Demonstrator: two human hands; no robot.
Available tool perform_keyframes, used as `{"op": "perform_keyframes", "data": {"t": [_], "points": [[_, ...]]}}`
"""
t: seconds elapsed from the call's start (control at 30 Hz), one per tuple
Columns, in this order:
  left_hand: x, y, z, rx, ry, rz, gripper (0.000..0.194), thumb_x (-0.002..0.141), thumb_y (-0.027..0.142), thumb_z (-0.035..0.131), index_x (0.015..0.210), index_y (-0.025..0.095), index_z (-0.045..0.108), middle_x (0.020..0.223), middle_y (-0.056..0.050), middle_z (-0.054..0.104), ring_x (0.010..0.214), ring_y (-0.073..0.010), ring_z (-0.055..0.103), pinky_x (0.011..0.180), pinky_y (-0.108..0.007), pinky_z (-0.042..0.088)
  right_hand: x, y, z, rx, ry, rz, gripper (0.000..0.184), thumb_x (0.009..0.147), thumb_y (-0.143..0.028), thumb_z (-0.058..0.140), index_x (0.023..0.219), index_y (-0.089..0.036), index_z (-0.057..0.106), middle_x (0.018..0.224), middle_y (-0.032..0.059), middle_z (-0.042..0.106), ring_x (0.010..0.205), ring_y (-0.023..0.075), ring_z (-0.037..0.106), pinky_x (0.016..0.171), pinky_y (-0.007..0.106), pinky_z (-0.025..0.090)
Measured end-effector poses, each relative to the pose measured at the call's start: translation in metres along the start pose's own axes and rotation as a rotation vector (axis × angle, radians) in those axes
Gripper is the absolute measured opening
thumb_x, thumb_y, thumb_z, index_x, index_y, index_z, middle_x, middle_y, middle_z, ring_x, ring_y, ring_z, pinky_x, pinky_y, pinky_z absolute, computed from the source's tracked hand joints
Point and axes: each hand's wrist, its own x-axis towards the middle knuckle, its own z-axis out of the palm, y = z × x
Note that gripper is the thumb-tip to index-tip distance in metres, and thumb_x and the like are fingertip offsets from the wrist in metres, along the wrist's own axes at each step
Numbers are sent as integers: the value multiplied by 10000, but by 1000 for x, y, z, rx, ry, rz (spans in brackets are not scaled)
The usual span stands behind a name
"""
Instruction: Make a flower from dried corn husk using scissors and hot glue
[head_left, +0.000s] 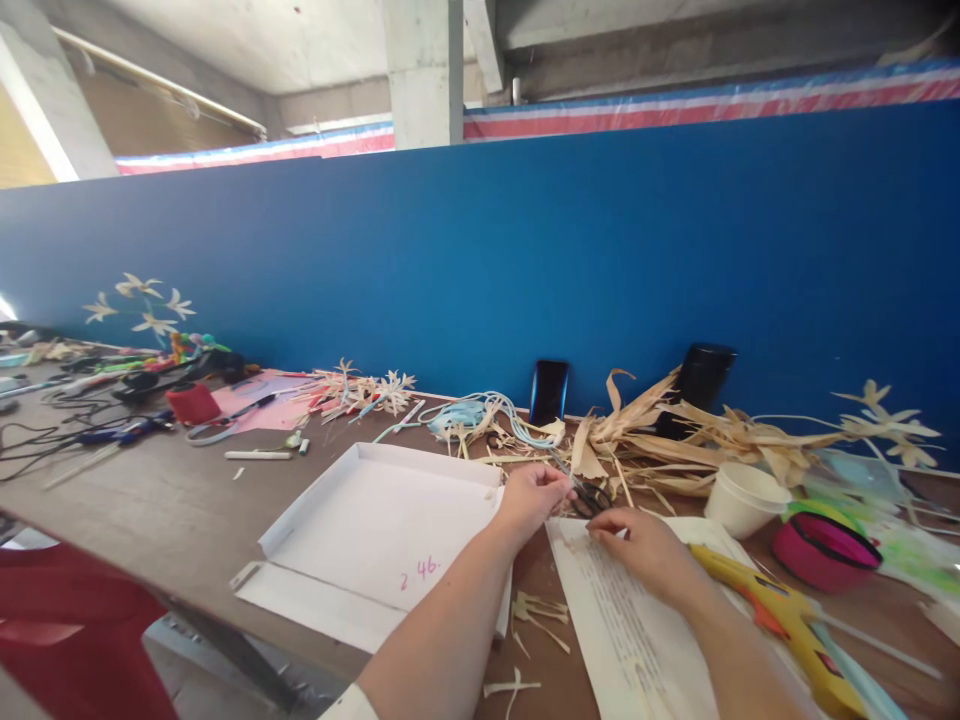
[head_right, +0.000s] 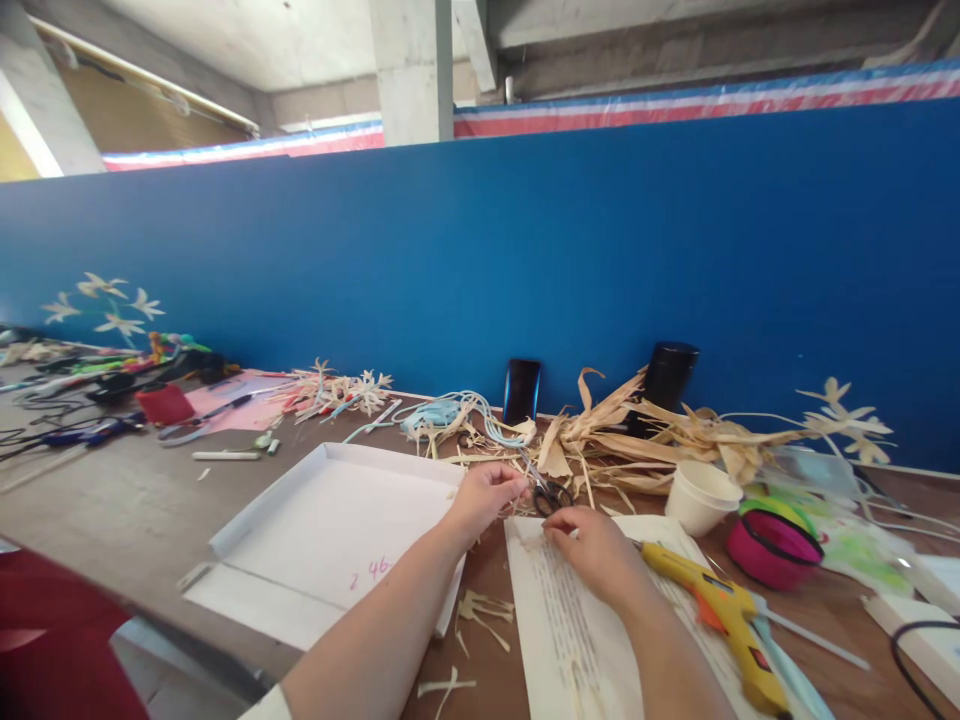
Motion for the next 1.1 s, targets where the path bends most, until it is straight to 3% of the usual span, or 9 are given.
{"op": "perform_keyframes", "data": {"t": [0.23,0.43,0.63,0.73,0.87,1.0,1.1], "points": [[-3,2,1,25,-1,5,198,616,298,646,657,117,575,612,-19,605,440,-41,400,458,-186,319,-4,-10,5,-167,-4,59,137,709,-323,542,759,-261,654,841,30,651,766,205,573,633,285,346],[-2,0,0,47,2,-2,197,621,304,642,656,121,579,599,-13,598,440,-39,384,449,-181,308,-4,-12,7,-158,16,62,102,711,-299,537,676,-242,613,772,24,639,715,190,554,582,275,304],[0,-3,0,34,10,-1,213,627,320,640,675,124,573,632,-18,614,431,-38,382,446,-189,307,0,-4,4,63,76,28,132,726,-340,525,686,-234,593,727,9,636,680,180,547,622,278,342],[0,-3,0,12,28,-11,230,615,325,648,683,120,571,634,-21,615,434,-41,395,446,-191,312,1,-8,3,260,113,118,187,713,-402,541,671,-224,577,598,-11,589,547,151,508,548,267,334],[-1,-3,1,-14,25,-4,240,610,329,648,677,112,572,612,-19,603,422,-36,377,437,-188,303,1,-15,3,572,96,244,239,681,-449,569,674,-210,570,437,-56,437,398,98,358,433,243,237],[1,-6,1,-23,7,-16,263,599,352,659,679,116,573,608,-18,601,419,-35,364,436,-189,304,1,-17,3,759,80,296,286,624,-444,636,773,-203,592,526,-46,494,415,82,341,414,230,199],[1,-7,1,-16,-2,-30,280,596,375,666,676,123,573,610,-16,603,430,-36,368,447,-189,313,1,-16,4,769,85,294,365,614,-440,652,889,-203,614,597,-29,544,437,85,366,416,230,206]]}}
